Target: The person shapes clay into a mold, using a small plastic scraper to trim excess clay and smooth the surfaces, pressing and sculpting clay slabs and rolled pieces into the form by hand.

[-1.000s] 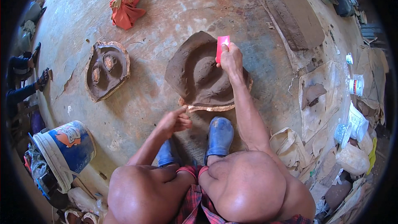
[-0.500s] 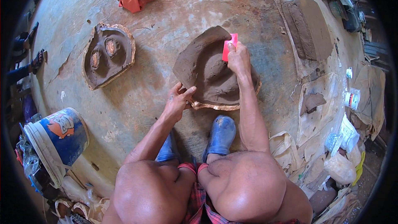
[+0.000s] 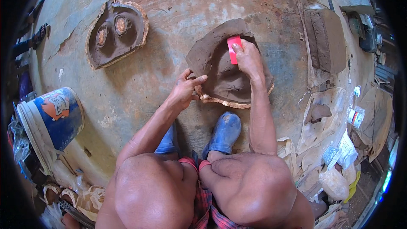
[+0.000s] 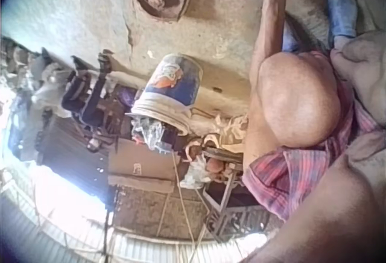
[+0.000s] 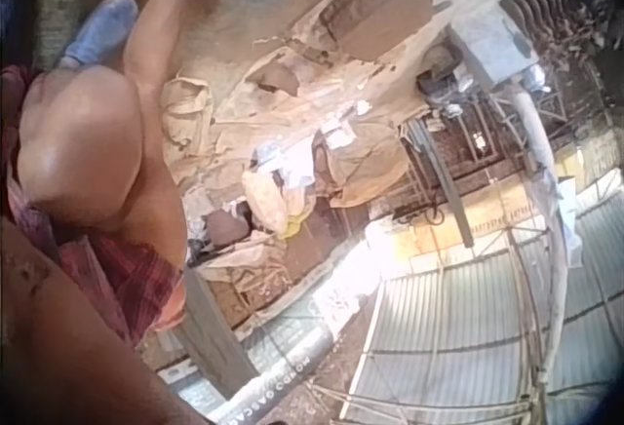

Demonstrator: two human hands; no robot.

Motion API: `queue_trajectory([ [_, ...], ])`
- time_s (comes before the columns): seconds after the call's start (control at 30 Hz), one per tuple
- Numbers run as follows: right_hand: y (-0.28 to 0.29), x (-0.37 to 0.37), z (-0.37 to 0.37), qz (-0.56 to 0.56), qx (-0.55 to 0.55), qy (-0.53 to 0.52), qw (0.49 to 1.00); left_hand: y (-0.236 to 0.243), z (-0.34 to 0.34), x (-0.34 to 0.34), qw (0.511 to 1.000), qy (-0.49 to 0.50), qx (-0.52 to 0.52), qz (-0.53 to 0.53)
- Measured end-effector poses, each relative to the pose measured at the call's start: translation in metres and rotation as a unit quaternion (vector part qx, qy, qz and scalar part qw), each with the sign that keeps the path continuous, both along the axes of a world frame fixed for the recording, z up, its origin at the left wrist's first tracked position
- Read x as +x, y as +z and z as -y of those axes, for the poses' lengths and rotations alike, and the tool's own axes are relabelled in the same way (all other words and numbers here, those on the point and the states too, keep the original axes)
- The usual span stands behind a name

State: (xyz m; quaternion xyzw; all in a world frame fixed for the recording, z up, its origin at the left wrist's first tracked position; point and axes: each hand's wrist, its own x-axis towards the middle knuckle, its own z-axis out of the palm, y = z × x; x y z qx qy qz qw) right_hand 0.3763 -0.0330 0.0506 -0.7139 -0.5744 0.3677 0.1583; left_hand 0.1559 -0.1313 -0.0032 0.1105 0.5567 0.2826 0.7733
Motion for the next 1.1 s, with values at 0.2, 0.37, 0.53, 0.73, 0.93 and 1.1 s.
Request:
queue_trajectory([
  [0.2,-0.008,0.002,0.0,-0.006,-0.01,0.035,0.999,0.004,-0.003,0.001,1.0,-0.005,-0.006,0.028],
  [0.37,0.0,-0.004,0.003,0.031,-0.021,0.077,0.996,0.008,-0.002,0.002,0.999,0.0,0.002,0.04],
  [0.53,0.008,-0.009,0.008,0.035,-0.031,0.111,0.993,0.004,-0.003,0.002,0.999,0.008,-0.002,0.031],
  [0.73,0.011,-0.012,0.015,0.002,-0.079,0.11,0.991,0.005,-0.003,0.002,0.998,0.024,-0.016,0.049],
  [0.93,0.007,-0.01,0.026,0.036,-0.077,0.173,0.981,0.005,-0.003,0.002,0.997,0.038,-0.022,0.069],
  [1.1,0.005,-0.01,0.035,0.01,-0.071,0.181,0.981,0.005,-0.004,0.002,0.996,0.045,-0.026,0.066],
])
